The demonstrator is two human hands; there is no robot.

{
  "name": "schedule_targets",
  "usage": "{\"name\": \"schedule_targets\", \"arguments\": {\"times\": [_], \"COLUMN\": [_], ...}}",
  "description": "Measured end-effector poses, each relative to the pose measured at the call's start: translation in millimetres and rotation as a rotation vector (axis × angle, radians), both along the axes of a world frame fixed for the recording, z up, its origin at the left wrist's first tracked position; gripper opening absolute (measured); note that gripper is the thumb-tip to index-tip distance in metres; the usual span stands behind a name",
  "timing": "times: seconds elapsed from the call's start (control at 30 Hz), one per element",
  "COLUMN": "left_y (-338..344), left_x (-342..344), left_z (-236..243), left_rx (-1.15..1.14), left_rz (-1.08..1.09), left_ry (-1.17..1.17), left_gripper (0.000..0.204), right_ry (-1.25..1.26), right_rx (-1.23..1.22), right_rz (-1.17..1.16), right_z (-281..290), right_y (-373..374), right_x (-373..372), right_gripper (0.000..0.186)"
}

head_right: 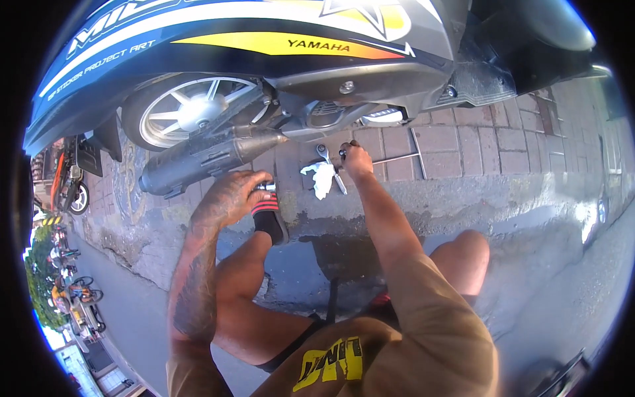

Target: The recorder selects tools from a tool chest and then works on the exhaust assembly of a motorcycle.

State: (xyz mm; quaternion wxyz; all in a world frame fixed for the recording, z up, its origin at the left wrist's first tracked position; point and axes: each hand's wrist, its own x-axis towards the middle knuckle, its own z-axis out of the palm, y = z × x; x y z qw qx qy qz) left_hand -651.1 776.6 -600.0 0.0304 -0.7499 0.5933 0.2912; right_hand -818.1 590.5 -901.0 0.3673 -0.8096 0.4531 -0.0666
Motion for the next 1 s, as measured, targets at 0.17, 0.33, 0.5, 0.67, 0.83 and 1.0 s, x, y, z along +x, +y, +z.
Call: {"name": "schedule_targets", "arguments": {"times": [0.17,0.33,0.5,0.67,0.83,1.0], "left_y": [-1.0,7.3,-46.9,-108.8,-148.5,-107.1], "left_x": [-4.9,4.2,-31.3,-27.9,-45.5,-13.1], "left_z": [-12.0,-67.2,-170.8,-300.8,-358.7,-380.9], "left_rx": [0.042,0.043,0.099,-0.085,-0.187,-0.281], "left_rz": [0.056,0.170,0.258,0.640,0.806,0.736], "left_ry": [0.056,0.180,0.467,0.340,0.234,0.028], "left_gripper": [0.034,0.031,0.032,0.034,0.036,0.042], "right_ry": [0.216,0.067,0.261,0.036,0.086,-0.002], "right_rx": [-0.076,-0.099,0.099,0.342,0.113,0.138], "right_rz": [0.053,0.048,0.603,0.506,0.290,0.328], "right_z": [-55.7,5.4,99.5,163.9,154.7,162.2], "right_y": [-31.3,-6.9,0.4,14.0,11.4,17.3], "right_x": [-1.8,-18.1,-125.1,-191.7,-228.0,-226.8], "right_gripper": [0.033,0.047,0.056,0.055,0.052,0.050]}}
